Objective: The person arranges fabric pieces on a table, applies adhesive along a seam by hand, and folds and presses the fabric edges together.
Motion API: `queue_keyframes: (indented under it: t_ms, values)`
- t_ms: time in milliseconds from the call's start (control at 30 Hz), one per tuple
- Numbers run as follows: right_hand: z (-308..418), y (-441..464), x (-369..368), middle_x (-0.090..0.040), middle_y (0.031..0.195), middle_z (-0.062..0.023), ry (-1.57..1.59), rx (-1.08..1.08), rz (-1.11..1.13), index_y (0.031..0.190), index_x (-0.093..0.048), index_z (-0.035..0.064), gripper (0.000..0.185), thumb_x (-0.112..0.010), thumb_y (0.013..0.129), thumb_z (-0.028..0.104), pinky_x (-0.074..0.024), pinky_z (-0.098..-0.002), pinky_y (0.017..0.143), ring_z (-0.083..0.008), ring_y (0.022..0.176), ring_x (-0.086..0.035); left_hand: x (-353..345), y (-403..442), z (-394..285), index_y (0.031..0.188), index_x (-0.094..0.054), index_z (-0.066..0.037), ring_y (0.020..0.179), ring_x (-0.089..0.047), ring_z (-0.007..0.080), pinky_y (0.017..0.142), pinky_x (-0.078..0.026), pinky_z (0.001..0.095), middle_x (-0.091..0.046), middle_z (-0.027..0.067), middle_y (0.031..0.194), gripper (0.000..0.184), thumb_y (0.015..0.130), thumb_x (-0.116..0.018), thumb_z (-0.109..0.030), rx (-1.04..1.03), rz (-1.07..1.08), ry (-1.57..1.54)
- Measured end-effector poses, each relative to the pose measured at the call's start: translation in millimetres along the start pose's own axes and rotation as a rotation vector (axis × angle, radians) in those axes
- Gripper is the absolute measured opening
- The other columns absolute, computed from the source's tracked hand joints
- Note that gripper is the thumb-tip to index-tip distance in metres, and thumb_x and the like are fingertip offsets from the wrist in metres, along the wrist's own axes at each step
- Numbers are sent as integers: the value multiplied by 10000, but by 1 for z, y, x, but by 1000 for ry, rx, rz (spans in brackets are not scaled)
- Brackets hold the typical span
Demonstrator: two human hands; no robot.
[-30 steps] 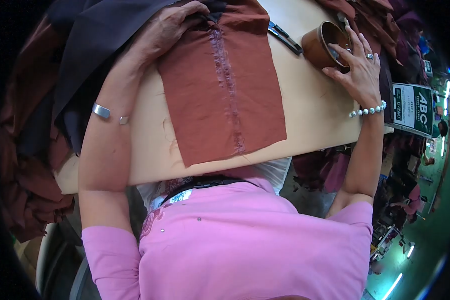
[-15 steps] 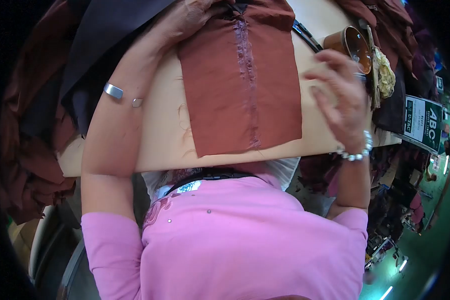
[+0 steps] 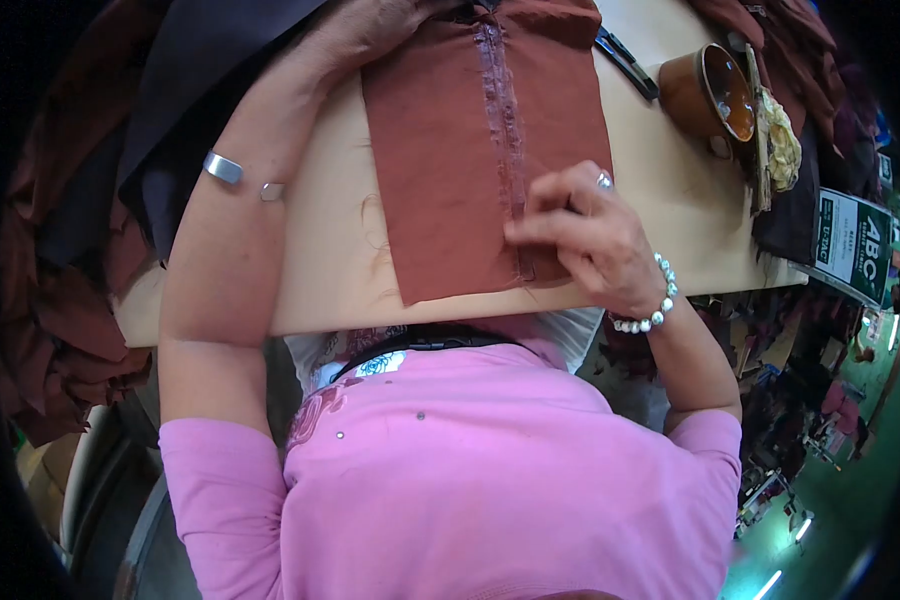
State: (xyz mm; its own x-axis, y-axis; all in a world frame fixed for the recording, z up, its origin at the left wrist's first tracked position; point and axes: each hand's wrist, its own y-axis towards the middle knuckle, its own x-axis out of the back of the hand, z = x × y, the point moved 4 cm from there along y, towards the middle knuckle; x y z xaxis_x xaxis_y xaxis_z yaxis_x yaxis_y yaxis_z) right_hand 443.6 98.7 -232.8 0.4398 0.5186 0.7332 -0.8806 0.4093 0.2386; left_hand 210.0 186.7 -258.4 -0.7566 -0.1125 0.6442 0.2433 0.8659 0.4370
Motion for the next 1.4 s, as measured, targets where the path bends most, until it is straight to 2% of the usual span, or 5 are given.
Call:
queue_keyframes:
  t_ms: [333, 500, 867, 1100, 1400]
  values:
    - [36, -31, -17, -539, 855, -65, -271, 235, -40, 931, -679, -32, 315, -632, 624, 23, -435, -349, 653, -226, 748, -537, 2, 0, -3, 962, -597, -17, 826, -625, 306, 720, -479, 358, -648, 170, 893, 98, 870, -569, -38, -38, -13, 42]
    - [15, -12, 1, -553, 946, -121, 24, -63, -74, 1012, -677, 33, 401, -518, 670, -104, -449, -346, 723, -270, 826, -539, 1, 0, -2, 955, -599, -17, 838, -623, 319, 729, -480, 360, -650, 173, 903, 97, 863, -587, -46, -51, -27, 10]
    - [42, -28, -24, -544, 979, -75, -780, 232, 30, 1059, -622, -59, 382, -595, 718, 112, -404, -332, 761, -152, 804, -527, -2, -1, 4, 976, -596, -11, 856, -623, 321, 739, -494, 351, -645, 179, 940, 113, 867, -578, -37, 57, -16, -48]
    - [25, 20, 28, -584, 932, -72, -307, 194, -44, 869, -627, 76, 176, -586, 701, 43, -426, -387, 799, -236, 833, -578, -11, -1, -2, 1211, -558, -81, 1037, -573, 335, 923, -443, 381, -589, 193, 1132, 352, 861, -574, -47, -23, -152, 48]
    - [-29, 246, 79, -581, 1155, -215, -302, 94, -320, 1319, -387, 13, 625, -588, 727, 20, -419, -394, 941, -338, 1067, -545, -38, -9, -22, 1291, -488, -46, 1178, -460, 359, 1011, -360, 421, -468, 202, 1287, 485, 815, -470, 46, 37, 3, 41]
